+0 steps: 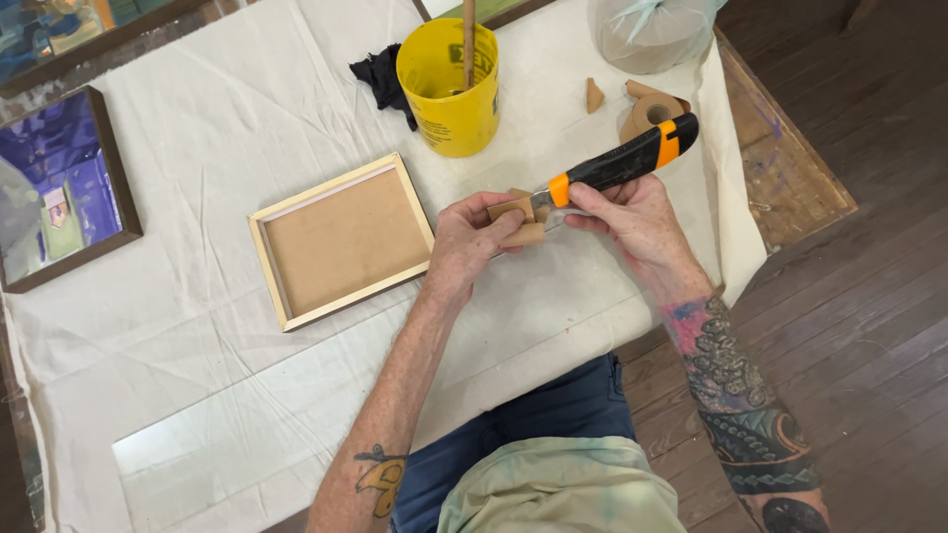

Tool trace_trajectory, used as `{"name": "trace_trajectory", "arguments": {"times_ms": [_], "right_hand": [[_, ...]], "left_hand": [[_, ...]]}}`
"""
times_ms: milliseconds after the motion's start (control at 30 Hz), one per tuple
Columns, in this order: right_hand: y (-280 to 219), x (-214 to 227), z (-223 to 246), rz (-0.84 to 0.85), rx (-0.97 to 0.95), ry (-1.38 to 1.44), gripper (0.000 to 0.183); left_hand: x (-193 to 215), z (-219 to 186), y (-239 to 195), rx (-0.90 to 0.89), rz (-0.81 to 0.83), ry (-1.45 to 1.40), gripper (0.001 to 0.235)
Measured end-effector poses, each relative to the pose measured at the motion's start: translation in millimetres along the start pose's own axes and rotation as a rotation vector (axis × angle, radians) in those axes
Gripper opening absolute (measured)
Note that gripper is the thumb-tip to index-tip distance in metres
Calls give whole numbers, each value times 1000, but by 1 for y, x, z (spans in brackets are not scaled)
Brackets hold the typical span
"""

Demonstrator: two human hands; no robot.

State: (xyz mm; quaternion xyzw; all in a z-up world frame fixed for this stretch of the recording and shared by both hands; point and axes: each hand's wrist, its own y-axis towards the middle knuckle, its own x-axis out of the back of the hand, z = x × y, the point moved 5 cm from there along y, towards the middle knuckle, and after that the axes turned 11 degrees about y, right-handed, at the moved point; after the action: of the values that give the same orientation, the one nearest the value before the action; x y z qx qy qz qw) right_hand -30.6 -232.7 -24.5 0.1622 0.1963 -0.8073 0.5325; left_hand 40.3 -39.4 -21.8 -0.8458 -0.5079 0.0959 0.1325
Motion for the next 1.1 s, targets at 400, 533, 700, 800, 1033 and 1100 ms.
{"name": "trace_trajectory", "arguments": {"times_ms": [400, 533, 700, 800, 1033, 1100], "right_hand": [[-8, -11, 11, -35, 39, 24, 20], [-6, -5, 8, -34, 50, 13, 20], [1, 7, 0, -34, 72, 42, 18], [-5, 1, -5, -34, 71, 60, 19], [-6, -1, 1, -56, 107, 65, 17], [-7, -2, -5, -52, 114, 65, 20]], "left_hand": [[1, -8, -4, -18, -9, 2, 28], [0, -16, -9, -22, -5, 6, 30], [-5, -20, -12, -8, 27, -6, 32], [-2, -16, -9, -11, 19, -21, 32], [-2, -10, -4, -27, 43, -42, 34], [0, -9, -3, -28, 38, -49, 34]]}}
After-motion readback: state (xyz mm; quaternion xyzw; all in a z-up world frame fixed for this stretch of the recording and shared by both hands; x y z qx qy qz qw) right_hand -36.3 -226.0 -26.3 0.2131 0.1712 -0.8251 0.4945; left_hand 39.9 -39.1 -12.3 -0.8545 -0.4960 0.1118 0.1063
